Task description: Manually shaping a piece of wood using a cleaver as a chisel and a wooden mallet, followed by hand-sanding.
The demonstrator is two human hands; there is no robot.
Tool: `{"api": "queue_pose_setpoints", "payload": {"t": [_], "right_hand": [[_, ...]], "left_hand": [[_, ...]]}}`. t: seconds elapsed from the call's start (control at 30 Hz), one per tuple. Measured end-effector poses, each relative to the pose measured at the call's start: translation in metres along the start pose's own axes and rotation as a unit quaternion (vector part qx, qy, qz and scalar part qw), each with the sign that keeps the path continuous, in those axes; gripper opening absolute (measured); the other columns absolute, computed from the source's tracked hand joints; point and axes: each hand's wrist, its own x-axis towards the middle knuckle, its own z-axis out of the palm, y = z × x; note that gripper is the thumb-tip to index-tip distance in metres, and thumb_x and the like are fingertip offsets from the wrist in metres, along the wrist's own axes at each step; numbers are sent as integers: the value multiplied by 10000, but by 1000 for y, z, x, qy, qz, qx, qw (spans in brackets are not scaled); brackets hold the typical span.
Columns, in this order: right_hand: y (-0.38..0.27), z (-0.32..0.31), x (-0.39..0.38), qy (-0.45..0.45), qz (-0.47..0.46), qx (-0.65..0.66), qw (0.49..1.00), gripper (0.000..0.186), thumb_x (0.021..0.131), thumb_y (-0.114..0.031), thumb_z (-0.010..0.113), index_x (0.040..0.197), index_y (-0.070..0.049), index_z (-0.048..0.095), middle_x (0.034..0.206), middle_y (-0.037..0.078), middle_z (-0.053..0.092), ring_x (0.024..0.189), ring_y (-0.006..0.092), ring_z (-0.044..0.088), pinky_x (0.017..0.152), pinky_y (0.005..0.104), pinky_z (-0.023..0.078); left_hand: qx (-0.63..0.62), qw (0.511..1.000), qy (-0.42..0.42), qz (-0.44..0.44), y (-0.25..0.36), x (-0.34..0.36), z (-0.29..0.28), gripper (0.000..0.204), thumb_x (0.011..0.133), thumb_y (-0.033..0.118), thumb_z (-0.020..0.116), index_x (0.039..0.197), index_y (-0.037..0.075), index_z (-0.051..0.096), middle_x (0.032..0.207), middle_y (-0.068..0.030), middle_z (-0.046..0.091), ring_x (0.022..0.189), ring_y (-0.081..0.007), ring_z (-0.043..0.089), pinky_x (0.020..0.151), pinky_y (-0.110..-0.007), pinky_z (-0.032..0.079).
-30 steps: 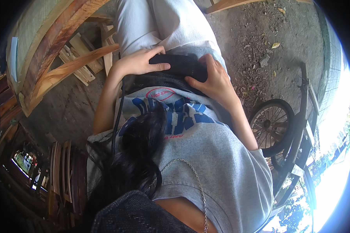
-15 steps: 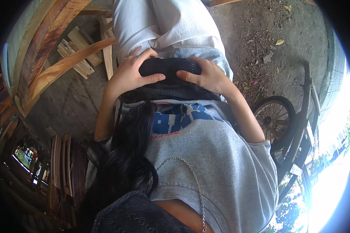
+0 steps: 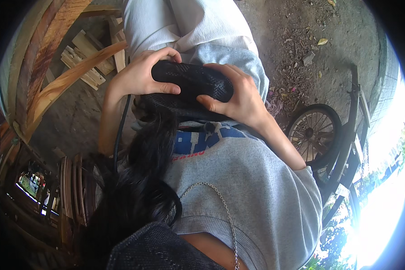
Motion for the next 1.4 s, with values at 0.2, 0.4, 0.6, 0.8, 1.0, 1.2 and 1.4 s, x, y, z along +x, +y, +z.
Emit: {"api": "queue_pose_setpoints", "payload": {"t": [0.2,0.4,0.6,0.8,1.0,1.2,1.4], "right_hand": [[-18,-7,-15,0,-64,-38,997,649,591,-236,786,1146,-3,543,952,141,597,870,271,605,802,352,482],[-10,-12,-18,-68,-130,57,988,736,525,-223,832,1151,-2,514,1079,123,546,1037,266,543,909,378,435],[16,-6,-9,-189,-165,346,904,790,728,-498,673,1259,33,429,1182,187,515,1123,313,498,972,405,375],[2,-8,-18,-220,-70,268,935,506,823,-268,565,1225,31,489,1097,208,593,1021,306,578,920,372,424],[-1,-6,-21,-218,-48,286,932,490,820,-232,515,1222,47,484,1079,212,600,995,308,591,896,371,439],[3,-4,-20,-211,-77,295,929,492,800,-199,478,1216,62,482,1084,230,591,988,323,592,894,377,449],[8,-3,-20,-199,-124,271,933,512,779,-197,512,1211,76,478,1090,235,586,995,331,590,901,381,452]], "left_hand": [[-24,993,78,86,27,-17,7,700,542,355,836,1099,59,534,1000,-58,554,883,-220,580,804,-330,455],[108,984,120,78,64,-39,7,557,550,288,793,1025,110,563,923,-27,494,842,-225,585,699,-357,506],[157,971,156,88,78,-53,16,526,602,272,763,1060,105,564,849,-30,443,792,-196,547,669,-325,503],[135,963,178,153,74,-56,23,449,630,214,746,1061,191,621,817,-38,424,740,-192,525,624,-305,476],[169,953,182,171,70,-58,31,430,648,260,728,1061,350,648,795,-8,363,716,-155,487,590,-274,499],[165,954,194,159,70,-56,34,432,640,270,725,1062,331,653,790,-8,353,712,-150,482,587,-276,505],[170,955,196,147,75,-57,35,434,644,266,719,1068,328,652,794,-9,354,714,-154,484,591,-284,511]]}}
